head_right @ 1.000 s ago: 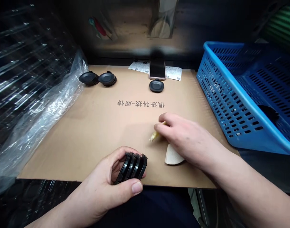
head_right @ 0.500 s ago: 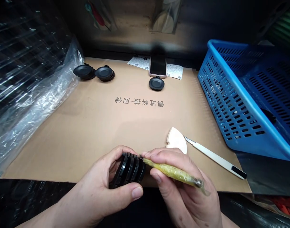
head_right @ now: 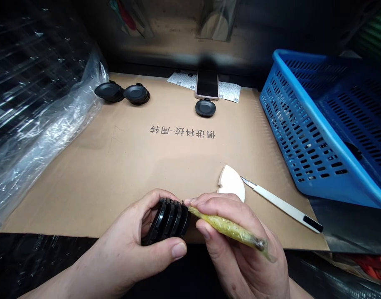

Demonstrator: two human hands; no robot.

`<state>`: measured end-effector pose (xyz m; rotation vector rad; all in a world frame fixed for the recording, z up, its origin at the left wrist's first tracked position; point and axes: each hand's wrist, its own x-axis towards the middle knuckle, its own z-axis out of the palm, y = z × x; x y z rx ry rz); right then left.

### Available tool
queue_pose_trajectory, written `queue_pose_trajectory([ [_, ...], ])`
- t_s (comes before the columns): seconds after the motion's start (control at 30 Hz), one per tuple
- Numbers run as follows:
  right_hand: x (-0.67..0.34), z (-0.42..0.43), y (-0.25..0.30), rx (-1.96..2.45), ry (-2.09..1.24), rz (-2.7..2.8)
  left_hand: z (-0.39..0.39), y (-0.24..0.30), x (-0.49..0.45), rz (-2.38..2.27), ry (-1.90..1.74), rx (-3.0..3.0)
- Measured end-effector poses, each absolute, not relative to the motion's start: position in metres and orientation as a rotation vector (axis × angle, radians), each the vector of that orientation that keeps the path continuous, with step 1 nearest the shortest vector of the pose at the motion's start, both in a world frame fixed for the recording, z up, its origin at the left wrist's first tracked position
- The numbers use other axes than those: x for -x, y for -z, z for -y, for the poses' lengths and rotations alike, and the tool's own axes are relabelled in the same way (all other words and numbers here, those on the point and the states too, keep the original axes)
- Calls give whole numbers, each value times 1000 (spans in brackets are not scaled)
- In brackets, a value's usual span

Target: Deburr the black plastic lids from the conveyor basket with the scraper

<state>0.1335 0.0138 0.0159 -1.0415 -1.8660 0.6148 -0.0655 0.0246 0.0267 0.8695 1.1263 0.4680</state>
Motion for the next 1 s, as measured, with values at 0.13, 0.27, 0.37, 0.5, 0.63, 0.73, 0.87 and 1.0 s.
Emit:
queue_pose_trajectory([
  [0.13,-135,-14,-18,1052,-609,1903,-23,-26,66,-1123,-475,-869],
  [0.27,-136,-12,-20,1055,-626,1894,-23,-26,66,-1121,-470,-863],
  [0.37,-135,-12,-18,1047,-637,1873,-23,-27,66,-1114,-463,-850],
  [0.5,-133,-13,-18,1016,-619,1866,-24,-27,66,-1097,-469,-833],
  [0.63,-134,-16,-24,1034,-609,1983,-24,-26,64,-1138,-454,-868],
  [0.73,-136,-18,-28,1087,-551,2085,-22,-28,62,-1181,-442,-894],
  [0.87,-136,-19,-29,1028,-501,2205,-20,-30,60,-1199,-469,-868],
  [1.0,-140,-14,-26,1005,-480,2206,-19,-31,59,-1192,-471,-883],
])
